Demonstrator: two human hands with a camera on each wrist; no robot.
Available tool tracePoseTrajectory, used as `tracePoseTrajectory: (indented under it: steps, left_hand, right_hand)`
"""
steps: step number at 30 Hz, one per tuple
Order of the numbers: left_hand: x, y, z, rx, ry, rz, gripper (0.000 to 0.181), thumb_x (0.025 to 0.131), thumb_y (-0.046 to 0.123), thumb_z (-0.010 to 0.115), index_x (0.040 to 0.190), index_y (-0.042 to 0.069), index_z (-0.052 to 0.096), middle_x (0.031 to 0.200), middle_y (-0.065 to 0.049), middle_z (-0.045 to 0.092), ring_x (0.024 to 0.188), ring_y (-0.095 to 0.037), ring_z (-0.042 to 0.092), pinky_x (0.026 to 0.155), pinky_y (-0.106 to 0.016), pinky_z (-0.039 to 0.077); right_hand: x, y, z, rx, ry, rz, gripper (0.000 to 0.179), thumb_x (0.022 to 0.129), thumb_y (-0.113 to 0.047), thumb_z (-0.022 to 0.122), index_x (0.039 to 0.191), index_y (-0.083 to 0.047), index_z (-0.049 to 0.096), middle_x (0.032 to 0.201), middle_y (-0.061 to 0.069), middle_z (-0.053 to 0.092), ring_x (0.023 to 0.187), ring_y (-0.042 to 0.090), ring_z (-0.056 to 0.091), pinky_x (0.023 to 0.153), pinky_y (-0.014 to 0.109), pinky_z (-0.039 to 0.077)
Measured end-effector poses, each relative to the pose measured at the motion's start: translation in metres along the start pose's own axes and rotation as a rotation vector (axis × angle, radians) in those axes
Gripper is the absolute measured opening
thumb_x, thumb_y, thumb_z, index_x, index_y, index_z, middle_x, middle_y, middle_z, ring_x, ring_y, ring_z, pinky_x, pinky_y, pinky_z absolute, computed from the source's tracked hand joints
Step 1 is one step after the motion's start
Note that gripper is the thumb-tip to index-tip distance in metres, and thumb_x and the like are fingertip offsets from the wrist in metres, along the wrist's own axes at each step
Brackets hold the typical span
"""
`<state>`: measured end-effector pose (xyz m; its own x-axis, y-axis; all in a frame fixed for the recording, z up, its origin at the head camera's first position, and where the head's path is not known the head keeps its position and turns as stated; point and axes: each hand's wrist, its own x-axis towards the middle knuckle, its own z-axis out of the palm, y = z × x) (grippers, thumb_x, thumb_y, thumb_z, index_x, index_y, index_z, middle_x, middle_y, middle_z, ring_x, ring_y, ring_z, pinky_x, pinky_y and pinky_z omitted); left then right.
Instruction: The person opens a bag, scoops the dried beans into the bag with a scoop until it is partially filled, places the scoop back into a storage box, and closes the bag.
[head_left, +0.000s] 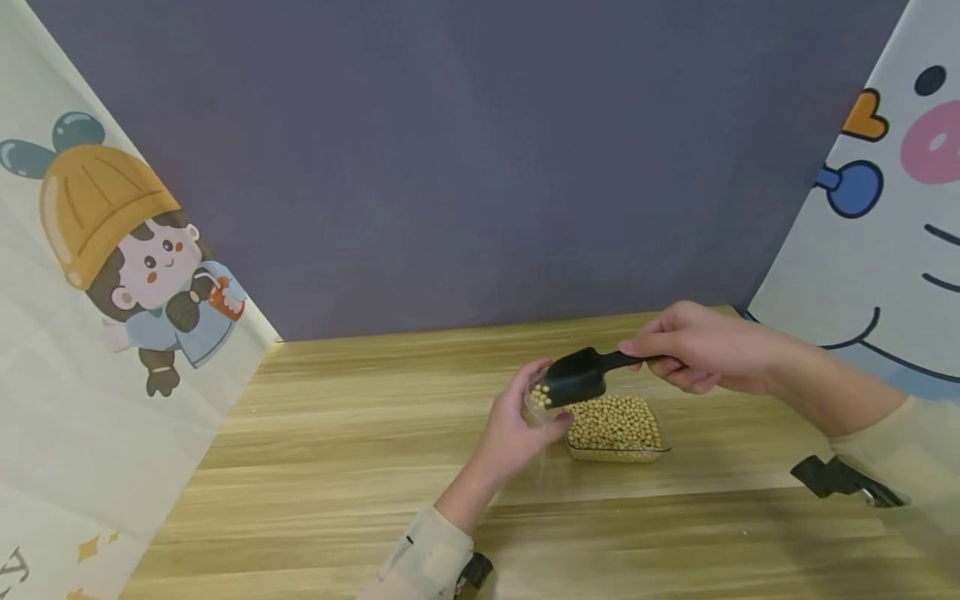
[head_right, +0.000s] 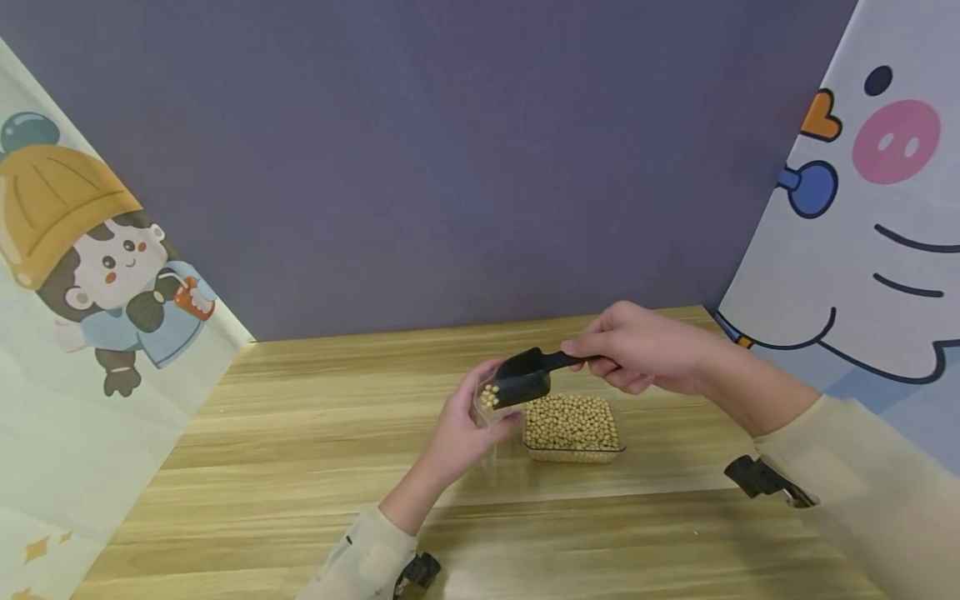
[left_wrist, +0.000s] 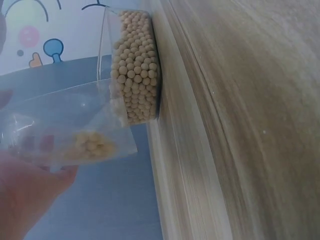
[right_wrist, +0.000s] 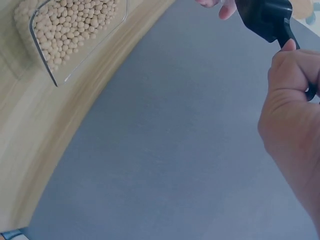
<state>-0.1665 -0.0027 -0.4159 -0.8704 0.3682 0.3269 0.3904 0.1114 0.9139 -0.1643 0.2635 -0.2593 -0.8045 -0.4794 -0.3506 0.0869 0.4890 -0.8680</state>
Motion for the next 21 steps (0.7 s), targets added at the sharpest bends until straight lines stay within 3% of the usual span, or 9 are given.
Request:
tracePoseTrajectory:
  steps: [6, 11, 15, 21]
  left_hand:
    - [-0.001, -0.001, 0.001, 0.013, -0.008, 0.016, 0.073, 0.09, 0.01, 0.08, 0.155, 0.014, 0.048, 0.145, -0.008, 0.066, 0.133, -0.029, 0.062, 0.115, -0.047, 0.049]
    - [-0.002, -0.001, 0.001, -0.018, 0.006, -0.001, 0.074, 0.089, 0.009, 0.08, 0.155, 0.011, 0.047, 0.14, -0.011, 0.067, 0.129, -0.032, 0.062, 0.114, -0.05, 0.05]
    - [-0.002, -0.002, -0.002, -0.108, 0.052, -0.024, 0.078, 0.087, 0.004, 0.08, 0.156, 0.008, 0.044, 0.131, -0.02, 0.065, 0.123, -0.035, 0.062, 0.114, -0.049, 0.051]
    - [-0.002, -0.002, -0.006, -0.269, 0.069, 0.002, 0.08, 0.092, -0.005, 0.071, 0.161, 0.011, 0.034, 0.133, -0.028, 0.055, 0.118, -0.024, 0.059, 0.114, -0.038, 0.052]
  right_hand:
    - [0.002, -0.009, 0.0, -0.016, 0.003, 0.038, 0.037, 0.109, -0.031, 0.06, 0.079, -0.008, 0.057, 0.062, -0.003, 0.027, 0.05, 0.013, 0.017, 0.047, 0.028, 0.018]
    - [0.001, -0.009, -0.001, -0.014, 0.032, 0.02, 0.039, 0.109, -0.031, 0.059, 0.078, -0.008, 0.053, 0.062, -0.003, 0.028, 0.05, 0.013, 0.018, 0.046, 0.029, 0.02]
    - [-0.002, -0.003, -0.008, 0.017, 0.071, -0.002, 0.036, 0.11, -0.034, 0.058, 0.086, -0.006, 0.058, 0.063, -0.004, 0.029, 0.051, 0.014, 0.018, 0.046, 0.032, 0.019]
    - [-0.008, 0.021, -0.026, 0.011, 0.091, -0.005, 0.039, 0.112, -0.036, 0.054, 0.087, -0.007, 0.057, 0.066, -0.003, 0.037, 0.052, 0.016, 0.02, 0.047, 0.038, 0.021]
